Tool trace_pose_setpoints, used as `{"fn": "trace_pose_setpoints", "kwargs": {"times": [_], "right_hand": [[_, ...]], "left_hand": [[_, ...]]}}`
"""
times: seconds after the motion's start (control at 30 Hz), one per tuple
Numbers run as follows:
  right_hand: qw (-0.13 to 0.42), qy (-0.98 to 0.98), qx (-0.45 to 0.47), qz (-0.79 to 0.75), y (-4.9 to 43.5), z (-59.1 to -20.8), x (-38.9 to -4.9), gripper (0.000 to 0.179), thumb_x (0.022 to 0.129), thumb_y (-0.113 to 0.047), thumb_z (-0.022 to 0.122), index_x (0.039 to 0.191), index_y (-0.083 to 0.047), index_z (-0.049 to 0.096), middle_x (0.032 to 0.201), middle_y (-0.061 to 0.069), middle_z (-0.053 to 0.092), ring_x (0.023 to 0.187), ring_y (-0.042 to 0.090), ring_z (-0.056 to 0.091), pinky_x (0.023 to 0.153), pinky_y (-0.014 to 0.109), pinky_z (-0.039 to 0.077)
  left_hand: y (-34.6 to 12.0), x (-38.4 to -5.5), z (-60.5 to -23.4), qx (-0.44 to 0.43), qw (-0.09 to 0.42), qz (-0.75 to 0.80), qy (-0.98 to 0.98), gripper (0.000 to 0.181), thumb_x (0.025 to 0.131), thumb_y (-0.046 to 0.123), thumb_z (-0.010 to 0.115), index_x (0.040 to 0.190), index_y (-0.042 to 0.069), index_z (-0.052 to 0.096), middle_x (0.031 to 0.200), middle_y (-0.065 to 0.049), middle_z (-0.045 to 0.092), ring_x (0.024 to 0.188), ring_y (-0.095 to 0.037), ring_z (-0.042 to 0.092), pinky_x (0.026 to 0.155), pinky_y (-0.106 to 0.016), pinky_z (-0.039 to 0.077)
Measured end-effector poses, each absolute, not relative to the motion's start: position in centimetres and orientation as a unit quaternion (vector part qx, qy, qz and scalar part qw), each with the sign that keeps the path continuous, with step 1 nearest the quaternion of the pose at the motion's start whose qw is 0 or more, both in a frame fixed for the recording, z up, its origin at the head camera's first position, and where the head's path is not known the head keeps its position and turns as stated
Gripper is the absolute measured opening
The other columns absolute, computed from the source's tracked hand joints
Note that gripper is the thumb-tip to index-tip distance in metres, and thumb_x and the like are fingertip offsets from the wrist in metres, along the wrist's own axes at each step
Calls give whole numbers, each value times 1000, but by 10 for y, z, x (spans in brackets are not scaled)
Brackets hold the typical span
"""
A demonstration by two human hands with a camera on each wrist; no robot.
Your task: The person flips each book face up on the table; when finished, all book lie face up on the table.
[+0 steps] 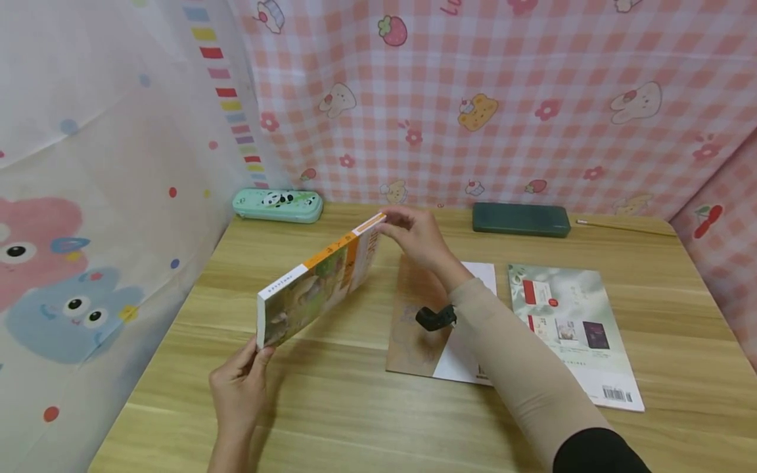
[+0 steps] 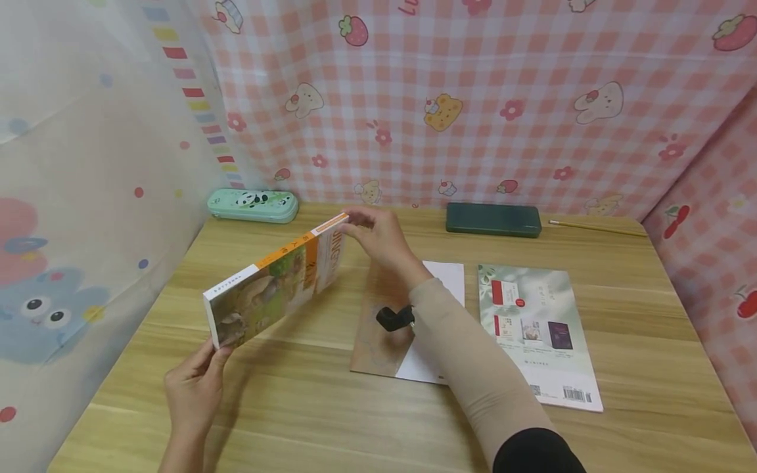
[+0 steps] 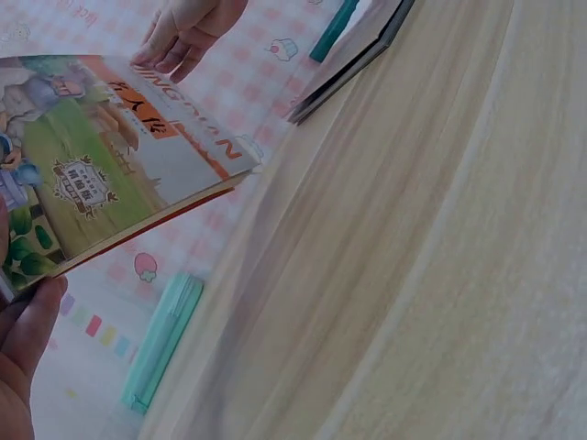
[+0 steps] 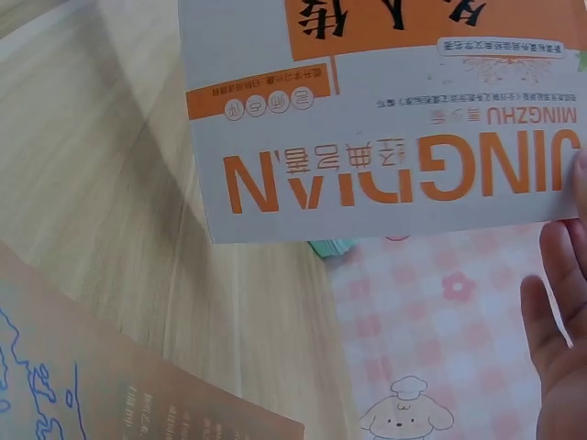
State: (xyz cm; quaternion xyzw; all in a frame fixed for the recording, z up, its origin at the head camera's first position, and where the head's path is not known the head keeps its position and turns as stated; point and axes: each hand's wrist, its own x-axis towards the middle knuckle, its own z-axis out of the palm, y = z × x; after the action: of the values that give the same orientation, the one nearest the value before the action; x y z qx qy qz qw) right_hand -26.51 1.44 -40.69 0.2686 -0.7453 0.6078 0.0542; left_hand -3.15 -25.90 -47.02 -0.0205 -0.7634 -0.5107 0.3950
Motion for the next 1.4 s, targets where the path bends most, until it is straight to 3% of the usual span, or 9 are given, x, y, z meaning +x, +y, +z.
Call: {"fn": "trace_pose_setpoints", "kwargs": {"times": [0.17, 0.33, 0.47, 0.7, 0.87, 1.17, 1.4], "right_hand": [[58, -747, 263, 608, 9, -408, -266, 24, 91, -7, 75, 113, 2, 71, 106, 16, 74, 98, 27, 71, 88, 32, 59], [47, -735, 264, 623, 4, -412, -268, 20, 92, -4, 73, 110, 5, 68, 104, 19, 74, 91, 29, 73, 79, 30, 61], [42, -740, 253, 621, 1, -414, -267, 19, 93, -3, 72, 110, 5, 69, 100, 19, 75, 81, 26, 73, 71, 29, 61], [48, -765, 222, 602, -6, -415, -266, 23, 94, -13, 74, 113, 0, 73, 98, 13, 77, 80, 20, 71, 71, 29, 61], [54, -778, 179, 600, -10, -418, -265, 25, 91, -16, 77, 112, -3, 74, 96, 10, 77, 82, 19, 70, 76, 29, 59], [26, -760, 148, 632, -21, -430, -263, 29, 92, -6, 75, 120, 2, 71, 110, 18, 74, 101, 27, 72, 88, 28, 59], [-60, -742, 167, 646, -27, -443, -261, 49, 92, -1, 72, 139, 3, 58, 131, 19, 65, 118, 28, 66, 97, 26, 55]], "left_hand": [[-257, -28, -466, 13, 392, -490, -779, 32, 78, -22, 73, 109, -14, 69, 100, -11, 71, 85, 7, 69, 69, -12, 56], [-254, -28, -464, 31, 387, -495, -777, 31, 80, -22, 71, 110, -14, 69, 95, -29, 68, 79, 10, 67, 66, -10, 55], [-252, -27, -462, 65, 381, -491, -781, 29, 82, -18, 73, 110, -12, 70, 97, -27, 69, 81, 12, 65, 66, -8, 54], [-250, -26, -460, 116, 369, -480, -788, 24, 85, -14, 73, 108, -13, 71, 94, -29, 69, 71, 13, 62, 60, -5, 51], [-248, -26, -459, 126, 350, -503, -780, 24, 87, -11, 72, 110, -15, 68, 96, -30, 68, 75, 14, 64, 63, -9, 54], [-247, -28, -459, 168, 330, -511, -776, 27, 89, -8, 72, 115, -15, 66, 102, -31, 67, 77, 16, 63, 65, -10, 55], [-250, -28, -463, 216, 319, -510, -769, 32, 92, -4, 71, 122, -12, 64, 108, -29, 68, 79, 17, 63, 69, -10, 54]]}}
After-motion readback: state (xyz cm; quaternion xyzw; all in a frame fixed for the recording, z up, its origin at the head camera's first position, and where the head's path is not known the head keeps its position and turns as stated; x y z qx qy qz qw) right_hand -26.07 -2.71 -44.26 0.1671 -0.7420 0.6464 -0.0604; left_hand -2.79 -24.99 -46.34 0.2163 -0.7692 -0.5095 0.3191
